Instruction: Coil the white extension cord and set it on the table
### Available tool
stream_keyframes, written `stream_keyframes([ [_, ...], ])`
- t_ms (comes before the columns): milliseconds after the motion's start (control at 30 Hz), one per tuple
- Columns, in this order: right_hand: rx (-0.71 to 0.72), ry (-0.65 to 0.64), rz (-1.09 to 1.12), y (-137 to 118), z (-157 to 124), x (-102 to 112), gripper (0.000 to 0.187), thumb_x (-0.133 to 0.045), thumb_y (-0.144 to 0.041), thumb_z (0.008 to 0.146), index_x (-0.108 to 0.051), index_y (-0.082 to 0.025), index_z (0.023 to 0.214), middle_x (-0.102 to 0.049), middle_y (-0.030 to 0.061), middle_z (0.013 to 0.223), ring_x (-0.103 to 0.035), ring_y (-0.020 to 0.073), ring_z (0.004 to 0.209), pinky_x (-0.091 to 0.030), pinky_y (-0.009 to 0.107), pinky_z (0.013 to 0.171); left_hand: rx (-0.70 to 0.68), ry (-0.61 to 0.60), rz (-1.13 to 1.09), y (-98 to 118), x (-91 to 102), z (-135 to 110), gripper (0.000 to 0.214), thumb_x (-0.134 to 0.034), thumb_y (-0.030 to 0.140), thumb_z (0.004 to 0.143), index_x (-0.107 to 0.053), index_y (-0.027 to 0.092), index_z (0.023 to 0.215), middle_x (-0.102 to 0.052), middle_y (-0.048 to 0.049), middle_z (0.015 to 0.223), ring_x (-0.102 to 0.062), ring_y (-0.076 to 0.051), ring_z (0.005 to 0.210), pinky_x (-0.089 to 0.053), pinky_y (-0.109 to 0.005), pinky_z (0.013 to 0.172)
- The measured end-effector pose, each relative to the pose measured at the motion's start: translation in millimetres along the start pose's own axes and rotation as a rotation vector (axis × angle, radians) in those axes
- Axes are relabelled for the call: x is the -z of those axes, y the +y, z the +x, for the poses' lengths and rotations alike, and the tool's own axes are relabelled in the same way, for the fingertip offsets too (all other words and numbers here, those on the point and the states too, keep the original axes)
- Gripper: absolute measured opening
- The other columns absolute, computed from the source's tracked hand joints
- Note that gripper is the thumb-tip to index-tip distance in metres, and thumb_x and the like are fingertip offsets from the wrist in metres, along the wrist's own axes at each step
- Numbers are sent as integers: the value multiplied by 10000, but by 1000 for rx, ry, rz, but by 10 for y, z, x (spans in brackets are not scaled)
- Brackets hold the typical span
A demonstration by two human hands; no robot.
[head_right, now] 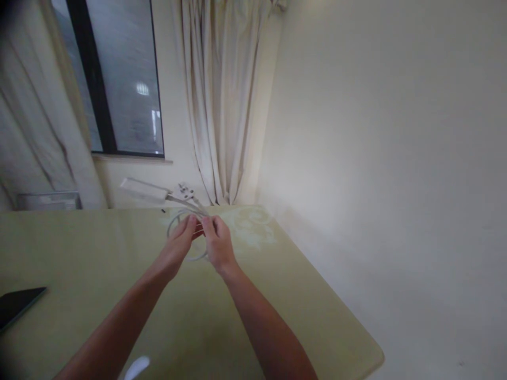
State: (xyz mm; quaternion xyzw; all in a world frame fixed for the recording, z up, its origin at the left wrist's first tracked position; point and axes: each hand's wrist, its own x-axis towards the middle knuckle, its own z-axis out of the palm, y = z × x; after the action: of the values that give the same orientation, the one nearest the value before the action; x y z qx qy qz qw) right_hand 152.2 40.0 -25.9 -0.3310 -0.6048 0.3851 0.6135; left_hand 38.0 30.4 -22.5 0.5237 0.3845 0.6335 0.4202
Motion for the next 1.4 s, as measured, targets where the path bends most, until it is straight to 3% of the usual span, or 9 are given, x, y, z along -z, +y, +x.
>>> stream_keyframes([
  [200,-227,-191,307,-148,4,-219,401,-725,-570,888,-601,-206,776,-599,-21,607,-498,121,562,-348,264,559,68,135,-308,317,98,-32,303,-789,443,754,-708,162,829,-793,-123,989,-729,-247,874,-525,-296,635],
  [400,-393,-42,455,-143,12,-202,386,-828,-533,748,-672,-191,834,-635,-18,690,-535,118,587,-421,257,577,161,143,-290,353,56,-90,299,-824,376,725,-738,147,895,-803,-129,1027,-741,-259,975,-551,-291,693],
  [600,-191,181,279,-29,125,-104,396,-644,-583,919,-565,-217,791,-575,-39,669,-496,118,588,-402,259,565,282,188,-346,451,75,-95,195,-717,182,797,-704,129,984,-755,-93,939,-725,-173,802,-624,-337,790],
  [700,-2,346,241,-125,259,150,389,-630,-582,952,-526,-230,825,-492,-70,637,-453,109,593,-386,250,583,345,76,-332,448,260,-38,227,-709,173,768,-697,131,990,-554,45,697,-484,-56,501,-513,-207,552],
  [800,74,423,360,-321,370,506,403,-699,-588,916,-486,-249,866,-385,-106,619,-360,91,530,-309,235,515,368,-12,-44,339,537,59,281,-732,342,760,-713,142,958,-398,97,613,-225,-43,413,-213,-190,390],
  [1000,71,358,437,-661,369,900,462,-808,-547,842,-456,-248,824,-324,-116,622,-228,59,485,-189,208,435,67,24,759,-131,996,249,400,-679,607,755,-736,211,761,-652,-41,639,-607,-225,659,-420,-294,598],
  [1200,11,238,427,-638,222,442,457,-781,-589,852,-472,-253,839,-333,-117,598,-243,57,466,-159,200,419,17,58,934,-247,899,240,355,-693,557,766,-743,211,826,-793,-176,961,-714,-374,1031,-513,-463,954],
  [1300,-40,122,414,-511,49,61,391,-719,-574,923,-494,-257,881,-319,-124,561,-269,71,458,-171,206,423,-80,-37,581,10,602,130,547,-629,680,881,-790,189,1057,-788,-168,1200,-705,-330,1146,-522,-435,1025],
  [1400,-70,-22,379,-373,-150,-267,360,-652,-573,982,-529,-246,894,-372,-110,568,-305,80,471,-230,216,432,-25,-63,120,252,314,-27,623,-591,720,940,-784,150,1104,-799,-142,1014,-731,-258,911,-576,-368,839],
])
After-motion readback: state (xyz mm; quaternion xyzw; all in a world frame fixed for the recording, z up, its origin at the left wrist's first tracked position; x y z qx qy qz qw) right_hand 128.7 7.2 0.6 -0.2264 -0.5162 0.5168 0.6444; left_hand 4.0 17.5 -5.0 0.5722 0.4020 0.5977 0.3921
